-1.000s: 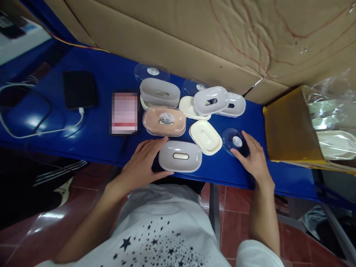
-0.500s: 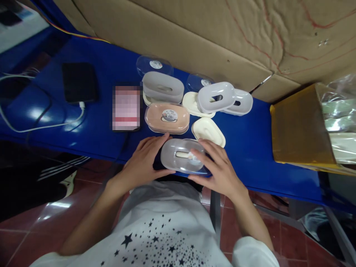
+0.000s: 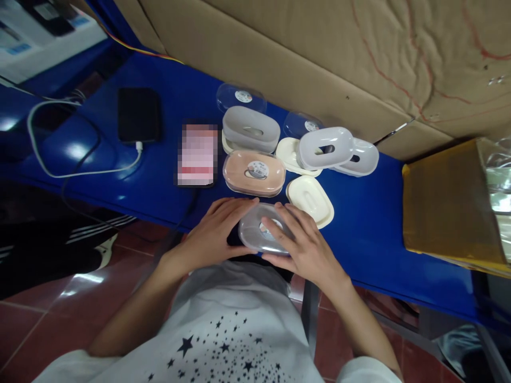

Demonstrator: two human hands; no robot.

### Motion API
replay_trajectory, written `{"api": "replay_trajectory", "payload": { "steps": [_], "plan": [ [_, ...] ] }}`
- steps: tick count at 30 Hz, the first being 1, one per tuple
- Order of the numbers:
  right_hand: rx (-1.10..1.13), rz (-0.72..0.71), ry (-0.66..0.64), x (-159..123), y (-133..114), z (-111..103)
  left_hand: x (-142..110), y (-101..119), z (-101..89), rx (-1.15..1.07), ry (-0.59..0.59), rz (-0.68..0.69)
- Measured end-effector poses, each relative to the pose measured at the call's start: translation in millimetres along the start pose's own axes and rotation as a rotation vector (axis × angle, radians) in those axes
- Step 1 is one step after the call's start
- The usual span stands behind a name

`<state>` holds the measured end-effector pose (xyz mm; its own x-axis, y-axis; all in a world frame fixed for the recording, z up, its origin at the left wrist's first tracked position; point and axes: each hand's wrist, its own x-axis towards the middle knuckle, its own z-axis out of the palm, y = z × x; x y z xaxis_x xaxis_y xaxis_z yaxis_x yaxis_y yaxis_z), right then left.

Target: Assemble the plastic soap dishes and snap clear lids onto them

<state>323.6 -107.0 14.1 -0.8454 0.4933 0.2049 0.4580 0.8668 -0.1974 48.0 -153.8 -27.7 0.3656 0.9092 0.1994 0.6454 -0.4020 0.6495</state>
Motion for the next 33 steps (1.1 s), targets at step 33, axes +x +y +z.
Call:
{"api": "replay_trajectory", "payload": {
  "steps": [33],
  "plan": [
    [-0.19,0.546,0.327,-91.9,76.6,-35.3,55.1,73.7,68.7,0.158,0.086,-0.101]
  ]
}}
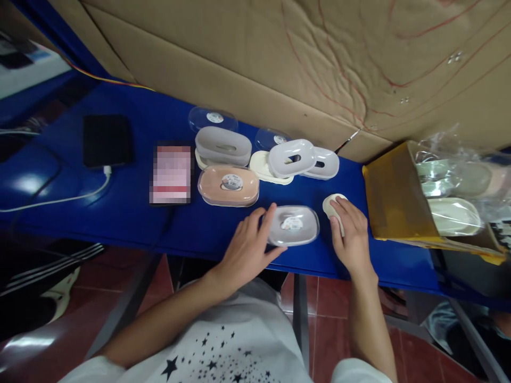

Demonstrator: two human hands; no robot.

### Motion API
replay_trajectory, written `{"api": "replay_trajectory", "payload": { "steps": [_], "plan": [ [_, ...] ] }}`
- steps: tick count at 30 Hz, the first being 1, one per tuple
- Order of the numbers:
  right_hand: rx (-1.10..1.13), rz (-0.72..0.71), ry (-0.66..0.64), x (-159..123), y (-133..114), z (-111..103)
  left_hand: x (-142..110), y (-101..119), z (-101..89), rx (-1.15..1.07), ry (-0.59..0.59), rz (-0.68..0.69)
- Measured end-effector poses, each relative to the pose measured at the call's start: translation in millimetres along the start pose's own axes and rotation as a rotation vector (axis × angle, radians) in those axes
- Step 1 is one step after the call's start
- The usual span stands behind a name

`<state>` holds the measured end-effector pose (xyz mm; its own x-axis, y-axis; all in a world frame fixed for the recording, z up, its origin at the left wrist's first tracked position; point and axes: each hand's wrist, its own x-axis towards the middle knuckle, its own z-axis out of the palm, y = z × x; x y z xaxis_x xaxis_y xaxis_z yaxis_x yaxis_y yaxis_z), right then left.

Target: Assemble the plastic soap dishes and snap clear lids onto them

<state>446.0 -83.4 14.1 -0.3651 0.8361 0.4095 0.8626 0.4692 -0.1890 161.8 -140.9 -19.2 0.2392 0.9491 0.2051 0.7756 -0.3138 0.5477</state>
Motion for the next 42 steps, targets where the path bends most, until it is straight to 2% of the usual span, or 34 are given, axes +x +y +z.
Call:
{"api": "replay_trajectory", "payload": {
  "steps": [3,6,8,12,14,17,20,22,25,27,30,32,34,37,39,42],
  "plan": [
    [0.057,-0.141,-0.009,21.3,-30.2,1.3,23.5,17.0,8.1,-0.035,-0.06,0.08],
    [0.05,-0.207,-0.027,22.8,-41.9,5.4,41.4,17.4,-7.7,-0.006,-0.083,0.163],
    [0.03,-0.127,0.021,10.3,-33.1,7.9,54.5,13.5,-24.5,0.068,-0.042,0.174],
    [-0.031,0.171,0.139,-33.6,3.9,12.3,92.5,6.3,-45.2,0.205,0.064,0.201],
    [-0.091,0.255,0.112,-55.3,19.9,14.1,113.8,3.1,-43.7,0.25,0.078,0.244],
    [-0.164,0.279,0.077,-77.7,34.0,15.0,139.2,-1.6,-33.1,0.339,0.041,0.264],
    [-0.175,0.277,0.169,-87.4,33.6,12.3,153.1,-5.3,-25.7,0.35,-0.021,0.255],
    [-0.153,0.277,0.266,-89.5,21.3,9.3,155.4,-7.3,-27.6,0.33,-0.037,0.259],
    [-0.042,0.246,0.419,-90.6,-18.2,5.8,145.2,-11.2,-42.1,0.254,-0.007,0.261],
    [0.093,0.128,0.408,-90.5,-53.2,5.8,126.7,-14.5,-56.8,0.112,0.058,0.261],
    [0.308,-0.139,0.135,-86.7,-100.3,11.8,82.2,-18.8,-77.5,-0.112,0.207,0.297],
    [0.387,-0.231,-0.01,-80.3,-118.7,19.5,46.6,-20.5,-85.3,-0.177,0.31,0.295],
    [0.384,-0.254,-0.06,-71.8,-124.8,28.5,12.2,-22.3,-85.8,-0.184,0.333,0.293],
    [0.314,-0.226,-0.097,-59.7,-118.6,39.1,-27.1,-28.1,-74.0,-0.139,0.323,0.307],
    [0.284,-0.197,-0.101,-55.0,-110.7,41.8,-42.3,-34.5,-61.3,-0.108,0.313,0.322],
    [0.297,-0.164,-0.065,-55.2,-99.5,40.0,-52.0,-44.2,-43.4,-0.121,0.323,0.348]
  ]
}}
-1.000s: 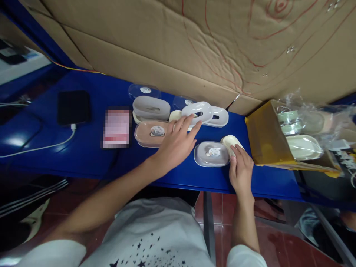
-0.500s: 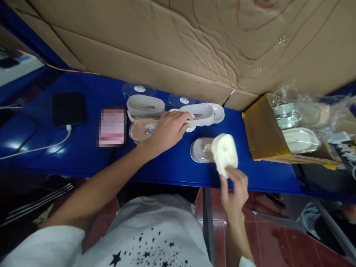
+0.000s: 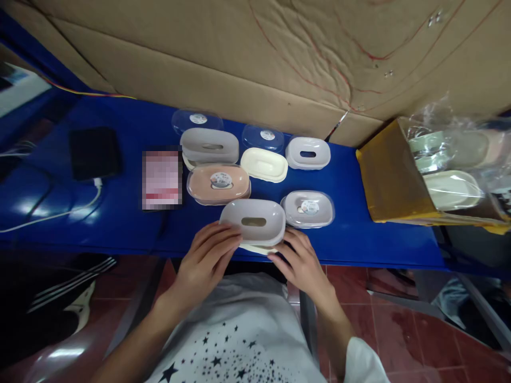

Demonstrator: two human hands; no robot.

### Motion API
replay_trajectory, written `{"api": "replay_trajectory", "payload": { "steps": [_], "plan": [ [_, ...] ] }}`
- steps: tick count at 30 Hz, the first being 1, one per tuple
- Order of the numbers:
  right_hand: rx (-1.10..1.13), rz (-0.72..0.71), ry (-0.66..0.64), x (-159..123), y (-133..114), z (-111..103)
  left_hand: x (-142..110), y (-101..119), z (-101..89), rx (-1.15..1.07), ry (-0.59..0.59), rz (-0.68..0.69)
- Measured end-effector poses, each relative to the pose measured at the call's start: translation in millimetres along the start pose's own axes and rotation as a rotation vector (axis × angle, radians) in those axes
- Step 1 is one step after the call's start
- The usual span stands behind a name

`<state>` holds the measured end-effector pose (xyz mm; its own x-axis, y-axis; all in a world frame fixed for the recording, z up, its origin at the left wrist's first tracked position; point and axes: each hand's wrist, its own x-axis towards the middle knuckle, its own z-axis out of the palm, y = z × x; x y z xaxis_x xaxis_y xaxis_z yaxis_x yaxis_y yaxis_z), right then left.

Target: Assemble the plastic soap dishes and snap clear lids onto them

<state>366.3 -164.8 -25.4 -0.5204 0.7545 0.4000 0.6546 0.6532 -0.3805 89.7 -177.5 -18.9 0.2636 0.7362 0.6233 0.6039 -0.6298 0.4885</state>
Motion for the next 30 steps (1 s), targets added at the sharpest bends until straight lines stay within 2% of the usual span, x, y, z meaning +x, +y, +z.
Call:
{"api": "replay_trajectory", "payload": {
  "steps": [5,8,10,12,17,21,25,28,30],
  "plan": [
    [0.037,0.187,0.083,-14.2,12.9,-11.4,-8.3,-5.4,8.7,-0.04,-0.053,0.024],
    [0.013,0.32,0.073,-18.1,19.9,-15.5,-6.1,-3.5,7.2,-0.03,-0.101,0.058],
    [-0.012,0.348,0.046,-16.8,21.6,-16.1,-3.6,-1.8,6.0,-0.015,-0.12,0.056],
    [-0.028,0.291,0.004,-13.4,19.6,-14.4,-1.9,-0.9,5.3,0.022,-0.14,0.055],
    [-0.013,-0.031,-0.122,-3.6,2.6,-3.7,-3.7,-3.5,3.3,0.125,-0.196,0.094],
    [-0.11,-0.07,-0.126,0.9,-6.2,1.6,-6.0,-7.5,2.1,0.148,-0.201,0.098],
    [-0.154,-0.136,-0.152,2.4,-4.8,1.9,-5.7,-10.5,3.1,0.151,-0.181,0.125],
    [-0.131,-0.201,-0.194,9.7,0.1,-8.2,-4.3,-11.8,3.1,0.138,-0.166,0.114],
    [-0.126,-0.22,-0.203,25.5,6.1,-22.3,-2.9,-13.0,2.2,0.12,-0.169,0.1]
  ]
}}
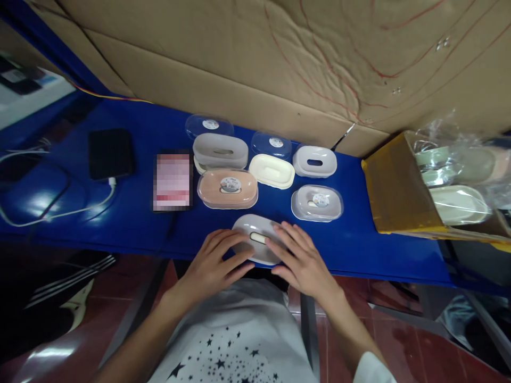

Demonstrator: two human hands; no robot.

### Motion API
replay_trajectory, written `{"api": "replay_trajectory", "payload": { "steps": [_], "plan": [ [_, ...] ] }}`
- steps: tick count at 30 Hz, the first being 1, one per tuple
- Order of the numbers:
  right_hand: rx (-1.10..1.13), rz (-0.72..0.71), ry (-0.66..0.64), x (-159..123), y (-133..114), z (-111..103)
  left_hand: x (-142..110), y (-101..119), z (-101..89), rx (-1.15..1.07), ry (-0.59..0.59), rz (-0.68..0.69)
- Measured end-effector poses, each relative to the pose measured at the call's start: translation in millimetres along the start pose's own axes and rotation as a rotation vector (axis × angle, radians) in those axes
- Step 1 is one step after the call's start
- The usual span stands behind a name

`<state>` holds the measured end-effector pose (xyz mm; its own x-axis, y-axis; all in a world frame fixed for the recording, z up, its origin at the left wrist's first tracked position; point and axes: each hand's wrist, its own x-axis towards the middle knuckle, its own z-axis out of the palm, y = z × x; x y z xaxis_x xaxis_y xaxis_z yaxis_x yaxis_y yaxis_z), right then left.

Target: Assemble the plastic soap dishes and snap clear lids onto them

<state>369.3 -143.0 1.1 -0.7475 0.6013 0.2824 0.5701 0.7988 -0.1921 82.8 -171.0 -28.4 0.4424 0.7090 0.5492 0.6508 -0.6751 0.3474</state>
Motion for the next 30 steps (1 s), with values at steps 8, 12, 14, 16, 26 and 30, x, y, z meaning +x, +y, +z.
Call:
{"api": "replay_trajectory", "payload": {
  "steps": [8,12,14,16,26,30],
  "plan": [
    [-0.04,0.058,-0.024,154.7,126.5,-36.5,5.1,-8.0,0.7,-0.082,-0.052,-0.048],
    [-0.095,0.135,-0.266,231.5,186.6,-15.8,1.1,-8.5,0.1,-0.163,-0.017,-0.087],
    [-0.114,0.174,-0.323,250.1,198.5,-8.9,-1.2,-8.6,-1.4,-0.214,0.014,-0.11],
    [-0.127,0.209,-0.332,257.3,201.4,-5.8,-2.0,-8.8,-3.0,-0.251,0.029,-0.119],
    [-0.147,0.364,-0.352,255.7,188.7,3.0,0.5,-9.7,-3.4,-0.274,-0.017,-0.097],
    [-0.166,0.351,-0.288,247.5,168.7,-14.9,-0.7,-10.0,-2.4,-0.272,-0.02,-0.13]
  ]
}}
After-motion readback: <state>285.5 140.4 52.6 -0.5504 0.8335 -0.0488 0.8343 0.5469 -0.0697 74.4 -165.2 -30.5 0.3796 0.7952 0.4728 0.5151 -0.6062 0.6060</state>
